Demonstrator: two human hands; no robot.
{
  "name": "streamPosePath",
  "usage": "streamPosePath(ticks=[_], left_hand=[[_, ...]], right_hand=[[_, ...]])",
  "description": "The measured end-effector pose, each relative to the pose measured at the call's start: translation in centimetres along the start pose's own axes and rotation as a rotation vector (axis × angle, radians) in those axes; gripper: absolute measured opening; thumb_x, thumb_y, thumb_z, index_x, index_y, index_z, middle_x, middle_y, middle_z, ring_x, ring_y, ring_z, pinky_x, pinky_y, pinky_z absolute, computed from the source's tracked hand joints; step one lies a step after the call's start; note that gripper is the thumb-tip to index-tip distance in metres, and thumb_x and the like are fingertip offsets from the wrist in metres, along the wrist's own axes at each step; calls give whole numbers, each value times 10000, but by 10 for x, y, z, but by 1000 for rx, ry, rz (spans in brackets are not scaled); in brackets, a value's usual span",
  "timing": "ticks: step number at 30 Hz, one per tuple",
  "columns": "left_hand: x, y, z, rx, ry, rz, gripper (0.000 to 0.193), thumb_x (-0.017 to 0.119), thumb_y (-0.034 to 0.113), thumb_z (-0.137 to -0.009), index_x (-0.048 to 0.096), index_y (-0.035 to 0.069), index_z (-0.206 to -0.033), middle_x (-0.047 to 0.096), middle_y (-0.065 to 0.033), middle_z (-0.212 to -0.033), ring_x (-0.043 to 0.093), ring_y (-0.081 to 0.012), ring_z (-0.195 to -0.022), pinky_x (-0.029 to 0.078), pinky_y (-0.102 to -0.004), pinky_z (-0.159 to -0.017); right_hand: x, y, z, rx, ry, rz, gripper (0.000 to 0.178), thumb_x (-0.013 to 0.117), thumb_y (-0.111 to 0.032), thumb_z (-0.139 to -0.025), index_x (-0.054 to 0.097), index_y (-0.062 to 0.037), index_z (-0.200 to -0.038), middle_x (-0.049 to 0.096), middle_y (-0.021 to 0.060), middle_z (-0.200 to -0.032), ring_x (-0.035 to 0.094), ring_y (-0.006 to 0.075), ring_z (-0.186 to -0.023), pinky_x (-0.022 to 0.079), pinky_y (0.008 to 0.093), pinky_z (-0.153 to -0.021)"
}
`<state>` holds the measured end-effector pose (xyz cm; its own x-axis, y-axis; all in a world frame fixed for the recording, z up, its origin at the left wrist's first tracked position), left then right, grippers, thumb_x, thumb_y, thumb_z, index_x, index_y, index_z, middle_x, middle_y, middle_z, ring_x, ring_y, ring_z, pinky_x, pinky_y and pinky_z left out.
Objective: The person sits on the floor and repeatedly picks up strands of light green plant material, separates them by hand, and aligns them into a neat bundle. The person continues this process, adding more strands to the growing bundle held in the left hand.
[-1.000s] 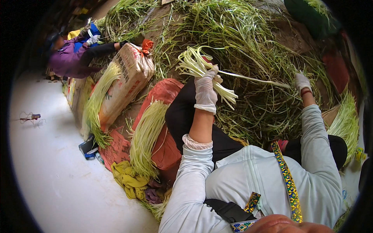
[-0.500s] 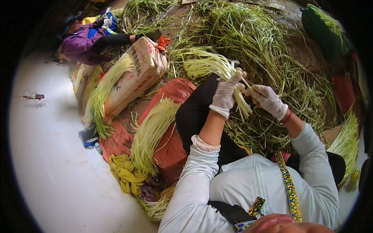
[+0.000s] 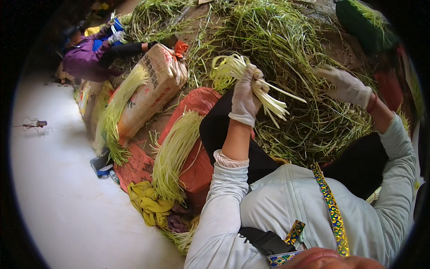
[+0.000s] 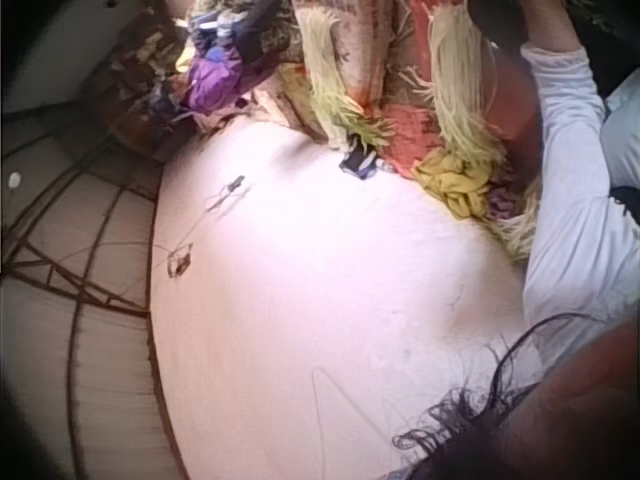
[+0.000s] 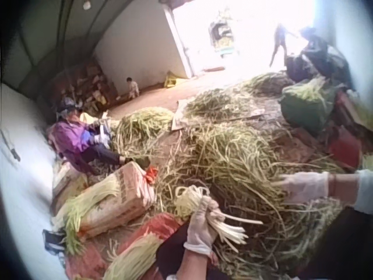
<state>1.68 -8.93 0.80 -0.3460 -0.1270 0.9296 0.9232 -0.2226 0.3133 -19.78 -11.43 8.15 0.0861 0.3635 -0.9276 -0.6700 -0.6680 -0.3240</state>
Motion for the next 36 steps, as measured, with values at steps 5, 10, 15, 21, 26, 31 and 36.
streamPosePath(ticks=[5, 10, 15, 21, 26, 31, 36], left_hand=[[45, -3, 30, -2, -142, -292, 189, 599, 321, -866, 535, 143, -871, 507, 58, -690, 456, -26, -502, 432, -216, -516], [71, 8, 63, -180, -341, -267, 147, 574, 273, -879, 544, 141, -938, 496, 50, -659, 433, -35, -458, 414, -231, -490], [79, 3, 71, -242, -430, -220, 152, 556, 228, -885, 526, 94, -950, 528, 11, -660, 432, -49, -392, 455, -269, -499], [82, -10, 71, -277, -432, -258, 326, 559, 229, -879, 495, 59, -1150, 546, -19, -734, 447, -50, -410, 469, -263, -526], [68, 3, 79, -310, -279, -527, 541, 619, 243, -831, 400, 57, -1290, 532, -21, -746, 458, -52, -461, 436, -233, -511], [47, 24, 94, -359, -14, -874, 485, 622, 178, -784, 463, -1, -1205, 499, -5, -646, 465, -62, -496, 397, -191, -476], [6, 40, 168, -687, 218, -1270, 238, 644, 225, -791, 586, 29, -914, 528, -8, -657, 490, -74, -558, 400, -198, -485]], right_hand=[[-24, -104, -50, -387, 198, -473, 587, 537, 13, -743, 387, -8, -1310, 593, 168, -1066, 591, 234, -909, 487, 314, -808], [-12, -119, -69, -218, 18, -818, 370, 552, 3, -803, 555, -22, -1172, 619, 42, -791, 552, 94, -701, 468, 257, -633], [-20, -123, -56, -321, 113, -962, 385, 577, 9, -771, 569, -15, -1155, 615, 14, -782, 526, 62, -694, 468, 248, -627], [4, -114, -51, -185, -165, -896, 385, 623, -33, -754, 580, -37, -1136, 634, 66, -768, 584, 151, -694, 480, 278, -639], [-29, -104, -46, -424, 104, -403, 184, 622, -176, -819, 661, -25, -917, 652, 123, -758, 636, 247, -681, 493, 324, -629], [-44, -82, -41, -380, 175, -309, 185, 608, -207, -813, 650, -31, -849, 641, 118, -748, 620, 240, -666, 501, 333, -652], [-56, -3, -44, -92, 264, 54, 217, 655, -206, -763, 647, -47, -910, 645, 89, -778, 630, 242, -731, 516, 319, -694]])
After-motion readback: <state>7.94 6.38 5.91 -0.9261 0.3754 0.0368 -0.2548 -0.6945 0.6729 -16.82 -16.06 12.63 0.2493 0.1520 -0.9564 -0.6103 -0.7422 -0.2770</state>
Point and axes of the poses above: each hand's wrist, its own z-axis away from the middle knuckle, its own x-axis out of the palm, y = z × x, the point moved 8 cm from there along -z, towards the middle knuckle
